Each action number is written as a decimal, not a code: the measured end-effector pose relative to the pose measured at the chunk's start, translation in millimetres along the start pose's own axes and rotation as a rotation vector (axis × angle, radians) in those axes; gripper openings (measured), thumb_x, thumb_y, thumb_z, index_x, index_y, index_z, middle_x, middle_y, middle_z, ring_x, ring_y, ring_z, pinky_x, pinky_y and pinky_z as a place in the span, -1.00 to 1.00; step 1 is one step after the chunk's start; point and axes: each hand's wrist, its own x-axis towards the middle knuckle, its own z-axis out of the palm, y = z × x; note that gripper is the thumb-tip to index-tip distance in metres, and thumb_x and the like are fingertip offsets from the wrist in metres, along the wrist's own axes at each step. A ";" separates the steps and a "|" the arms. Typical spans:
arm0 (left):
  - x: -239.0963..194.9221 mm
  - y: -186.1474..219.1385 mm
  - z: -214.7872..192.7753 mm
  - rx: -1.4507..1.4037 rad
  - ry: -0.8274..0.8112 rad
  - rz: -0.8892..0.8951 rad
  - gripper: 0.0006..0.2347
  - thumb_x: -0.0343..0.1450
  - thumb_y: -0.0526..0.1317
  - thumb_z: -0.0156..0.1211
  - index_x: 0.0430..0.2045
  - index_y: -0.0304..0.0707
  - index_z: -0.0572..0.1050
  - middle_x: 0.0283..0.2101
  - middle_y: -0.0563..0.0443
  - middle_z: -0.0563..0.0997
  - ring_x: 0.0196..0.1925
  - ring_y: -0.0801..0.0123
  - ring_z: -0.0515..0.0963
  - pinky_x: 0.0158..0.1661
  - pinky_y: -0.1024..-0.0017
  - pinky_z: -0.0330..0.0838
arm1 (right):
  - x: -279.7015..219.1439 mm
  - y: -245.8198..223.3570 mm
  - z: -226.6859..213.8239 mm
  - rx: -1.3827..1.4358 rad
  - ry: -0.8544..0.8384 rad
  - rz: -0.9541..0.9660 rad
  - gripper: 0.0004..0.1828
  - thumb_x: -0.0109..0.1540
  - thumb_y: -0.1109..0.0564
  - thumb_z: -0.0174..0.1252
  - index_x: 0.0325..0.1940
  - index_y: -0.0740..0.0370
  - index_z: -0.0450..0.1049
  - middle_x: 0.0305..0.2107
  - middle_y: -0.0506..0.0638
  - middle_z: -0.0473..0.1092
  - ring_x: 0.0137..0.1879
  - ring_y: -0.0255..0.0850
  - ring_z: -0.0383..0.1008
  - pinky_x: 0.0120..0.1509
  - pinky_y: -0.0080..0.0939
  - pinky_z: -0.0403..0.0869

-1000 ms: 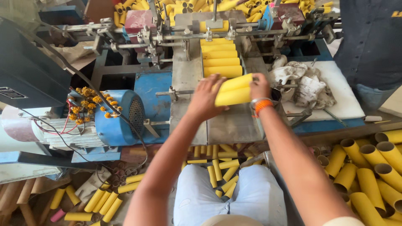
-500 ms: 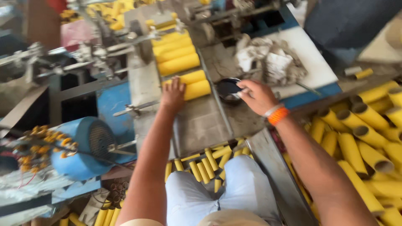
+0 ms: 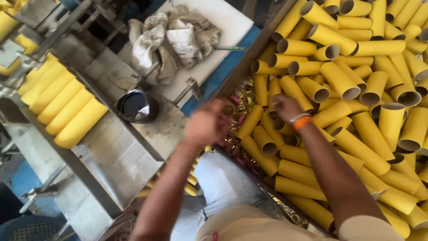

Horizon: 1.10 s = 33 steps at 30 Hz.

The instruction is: The person repeatedly picks up yellow cylindrical objects from a large pile and places them onto a conveyor belt. The person handles the cylinders one by one or in small groups, moving them from a bin to the machine.

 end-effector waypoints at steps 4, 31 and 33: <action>10.9 15.5 59.1 0.121 -0.397 -0.277 -0.61 0.34 -0.12 0.27 0.05 -0.16 0.43 -0.15 -0.30 0.62 -0.14 -0.15 0.62 -0.17 -0.01 0.52 | 47.7 -22.5 37.3 -0.212 0.094 -0.138 -0.44 0.10 0.18 0.24 0.21 0.27 0.44 0.10 0.21 0.39 0.17 0.18 0.42 0.25 0.04 0.41; 23.7 -26.1 96.9 0.105 -0.348 -0.295 -0.66 0.39 -0.02 0.21 0.00 -0.11 0.56 -0.02 -0.19 0.65 0.01 -0.04 0.64 0.02 0.08 0.50 | 100.5 40.1 -95.6 -0.353 0.255 0.118 -0.50 0.22 0.14 0.20 0.26 -0.03 0.57 0.03 0.27 0.54 0.09 0.26 0.55 0.21 0.09 0.49; 18.6 -8.6 81.3 0.026 -0.136 -0.134 -0.67 0.41 -0.08 0.16 0.07 0.01 0.56 0.04 -0.16 0.62 0.02 -0.03 0.63 0.01 0.10 0.49 | 65.8 12.4 -117.5 -0.218 0.219 0.122 -0.60 0.33 0.24 0.13 0.21 -0.05 0.62 -0.17 0.25 0.58 -0.11 0.10 0.62 0.15 0.00 0.55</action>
